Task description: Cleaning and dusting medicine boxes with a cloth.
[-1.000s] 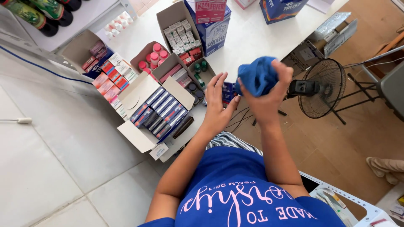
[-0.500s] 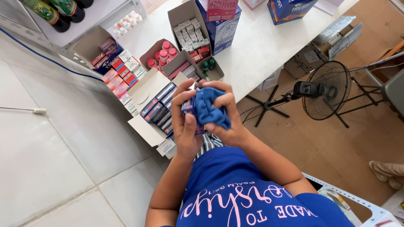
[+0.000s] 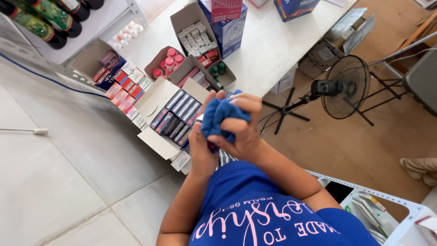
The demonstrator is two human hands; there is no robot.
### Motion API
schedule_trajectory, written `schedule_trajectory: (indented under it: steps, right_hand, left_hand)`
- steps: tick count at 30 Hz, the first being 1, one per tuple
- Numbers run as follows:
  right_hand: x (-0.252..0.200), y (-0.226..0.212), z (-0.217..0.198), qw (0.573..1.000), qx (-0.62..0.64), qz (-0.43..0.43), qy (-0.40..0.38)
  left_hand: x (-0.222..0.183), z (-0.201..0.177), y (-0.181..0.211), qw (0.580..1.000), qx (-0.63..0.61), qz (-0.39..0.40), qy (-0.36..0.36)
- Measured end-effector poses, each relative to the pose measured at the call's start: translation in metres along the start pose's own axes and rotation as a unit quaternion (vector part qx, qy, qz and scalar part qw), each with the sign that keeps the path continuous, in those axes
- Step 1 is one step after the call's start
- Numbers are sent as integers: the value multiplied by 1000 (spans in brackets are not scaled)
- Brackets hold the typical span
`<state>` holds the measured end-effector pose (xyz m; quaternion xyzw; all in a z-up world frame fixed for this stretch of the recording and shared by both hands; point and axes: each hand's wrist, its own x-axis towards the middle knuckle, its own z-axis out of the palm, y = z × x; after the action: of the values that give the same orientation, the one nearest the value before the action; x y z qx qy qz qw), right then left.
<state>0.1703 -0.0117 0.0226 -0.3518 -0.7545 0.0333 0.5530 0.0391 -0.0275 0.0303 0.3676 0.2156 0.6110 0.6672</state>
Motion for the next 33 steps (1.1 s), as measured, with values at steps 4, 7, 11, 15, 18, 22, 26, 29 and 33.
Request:
schedule_trajectory:
  steps: [4,7,11,15,18,22,26,29,33]
  right_hand:
    - [-5,10,-19,996,-12,77,50]
    - [-5,7,-35,985,76,136,75]
    - [13,-9,-49,961,263,72,46]
    - [12,-18,-50,979,194,-61,22]
    - [-8,-14,-38,983,98,-155,3]
    - [-21,-15,-15,975,143,-170,-3]
    - [-31,-17,-2,974,131,-184,-30]
    - [-33,-13,0,977,138,-157,-44]
    - [-31,-1,-3,988,124,-90,28]
  left_hand:
    - [-25,-18,-17,981,194,12,-13]
    - [-25,-12,-5,954,289,-75,8]
    - [-14,-3,5,974,201,102,17]
    - [-14,-9,-1,980,152,105,74]
    - [-12,10,17,956,292,37,3]
    - [-18,11,17,992,115,-36,-29]
    - [-19,13,33,994,97,17,-55]
    - [-17,12,35,991,120,44,-39]
    - [-15,10,18,993,89,31,-73]
